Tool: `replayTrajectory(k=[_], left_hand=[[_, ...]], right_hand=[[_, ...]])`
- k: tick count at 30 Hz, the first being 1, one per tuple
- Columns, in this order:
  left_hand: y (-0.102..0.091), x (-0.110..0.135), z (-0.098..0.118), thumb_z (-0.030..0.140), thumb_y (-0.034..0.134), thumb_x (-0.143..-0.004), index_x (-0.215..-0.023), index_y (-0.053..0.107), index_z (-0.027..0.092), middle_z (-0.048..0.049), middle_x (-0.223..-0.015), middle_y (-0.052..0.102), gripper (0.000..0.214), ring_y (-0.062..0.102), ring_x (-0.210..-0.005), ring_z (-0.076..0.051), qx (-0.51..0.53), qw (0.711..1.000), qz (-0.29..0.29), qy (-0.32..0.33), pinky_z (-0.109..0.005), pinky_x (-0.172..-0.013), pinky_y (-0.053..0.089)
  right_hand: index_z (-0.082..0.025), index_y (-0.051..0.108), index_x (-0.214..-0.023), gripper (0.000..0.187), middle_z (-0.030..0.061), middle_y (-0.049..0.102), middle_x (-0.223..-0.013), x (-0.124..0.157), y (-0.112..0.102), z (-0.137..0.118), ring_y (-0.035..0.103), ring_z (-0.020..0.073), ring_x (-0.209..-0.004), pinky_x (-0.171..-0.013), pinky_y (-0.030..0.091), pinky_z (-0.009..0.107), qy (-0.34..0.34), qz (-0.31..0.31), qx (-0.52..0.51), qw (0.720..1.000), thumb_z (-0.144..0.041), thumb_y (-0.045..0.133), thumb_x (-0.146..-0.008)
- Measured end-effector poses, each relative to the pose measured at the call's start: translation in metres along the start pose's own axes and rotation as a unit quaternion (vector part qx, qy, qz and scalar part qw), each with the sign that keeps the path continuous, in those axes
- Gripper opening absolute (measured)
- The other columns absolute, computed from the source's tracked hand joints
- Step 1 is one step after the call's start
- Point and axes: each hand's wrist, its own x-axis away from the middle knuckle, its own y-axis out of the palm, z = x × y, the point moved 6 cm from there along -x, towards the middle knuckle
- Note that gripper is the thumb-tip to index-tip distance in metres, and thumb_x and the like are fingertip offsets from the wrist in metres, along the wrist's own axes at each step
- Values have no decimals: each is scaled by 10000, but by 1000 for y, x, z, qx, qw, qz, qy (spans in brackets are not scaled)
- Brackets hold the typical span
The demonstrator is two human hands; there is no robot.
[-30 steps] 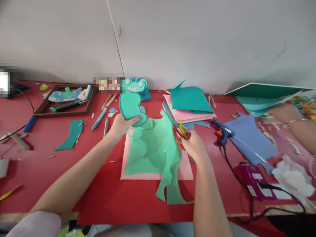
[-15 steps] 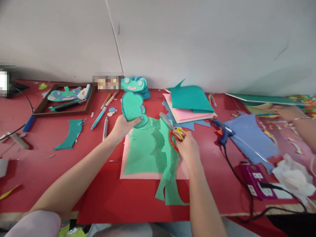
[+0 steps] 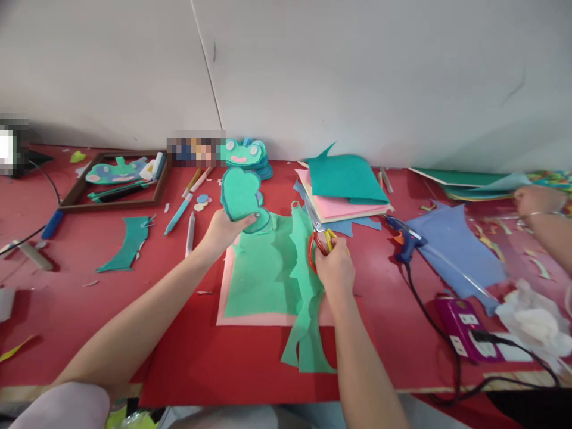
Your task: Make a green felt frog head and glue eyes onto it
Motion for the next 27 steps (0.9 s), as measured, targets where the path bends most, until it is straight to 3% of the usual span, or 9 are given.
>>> replayTrajectory(k=[6, 8, 11, 14, 17, 18, 20, 23, 27], left_hand=[[-1, -1, 1, 347, 676, -661, -920, 660, 159, -78, -968, 689, 320, 636, -918, -245, -7, 1000, 1, 6, -373, -830, 497], [-3, -1, 1, 351, 676, -661, -946, 654, 160, -80, -995, 683, 343, 629, -939, -243, -2, 1000, 4, 10, -373, -847, 491], [-4, -1, 1, 363, 678, -658, -975, 646, 161, -83, -1029, 673, 378, 625, -949, -241, 8, 1000, 8, 13, -369, -851, 491], [-6, -1, 1, 352, 684, -650, -954, 652, 149, -90, -1000, 681, 367, 633, -924, -245, 12, 1000, 13, 2, -368, -833, 499], [-7, -1, 4, 330, 685, -646, -904, 662, 135, -92, -946, 693, 324, 644, -879, -243, 9, 1000, 14, -4, -357, -803, 509], [-7, -1, 5, 323, 686, -645, -889, 665, 134, -87, -929, 697, 310, 647, -863, -239, 6, 1000, 13, -4, -349, -789, 513], [-7, -1, 8, 312, 689, -641, -863, 668, 138, -74, -893, 701, 283, 651, -832, -230, -1, 1000, 7, -3, -331, -757, 521], [-8, 0, 9, 311, 678, -652, -848, 665, 142, -63, -870, 703, 259, 654, -810, -221, -13, 1000, 8, -6, -314, -724, 525], [-10, -1, 7, 297, 654, -673, -885, 655, 144, -66, -909, 700, 261, 650, -842, -215, -28, 999, 28, -1, -319, -754, 519]], right_hand=[[-180, 491, -1108, 449, 121, 593, -1076, 5, -25, -9, 557, 274, -960, -733, 414, 350, -32, 120, -22, 992, -394, 533, -715], [-186, 518, -1088, 435, 109, 605, -1044, 6, -30, -9, 564, 261, -936, -737, 422, 349, -22, 130, -76, 988, -391, 548, -706], [-199, 560, -963, 341, 47, 621, -841, 6, -25, -10, 585, 191, -729, -620, 432, 289, 6, 55, -261, 964, -400, 583, -689], [-197, 549, -862, 299, -30, 534, -636, 13, -17, -25, 490, 107, -501, -461, 364, 223, 7, -71, -437, 897, -423, 617, -679], [-191, 540, -820, 339, -79, 410, -494, 24, -15, -44, 358, 68, -377, -377, 276, 203, 18, -159, -469, 869, -475, 637, -664], [-187, 539, -808, 345, -82, 390, -476, 27, -15, -50, 337, 65, -365, -368, 263, 203, 16, -178, -457, 871, -491, 628, -670], [-184, 535, -791, 358, -76, 415, -480, 28, -20, -55, 349, 69, -371, -371, 273, 205, 8, -156, -415, 896, -487, 652, -640], [-177, 532, -777, 352, -43, 499, -550, 24, -29, -54, 426, 93, -440, -420, 327, 215, -27, -77, -342, 936, -458, 669, -617], [-176, 541, -806, 331, 14, 580, -658, 15, -33, -39, 514, 145, -551, -515, 383, 254, -28, -11, -257, 966, -470, 601, -665]])
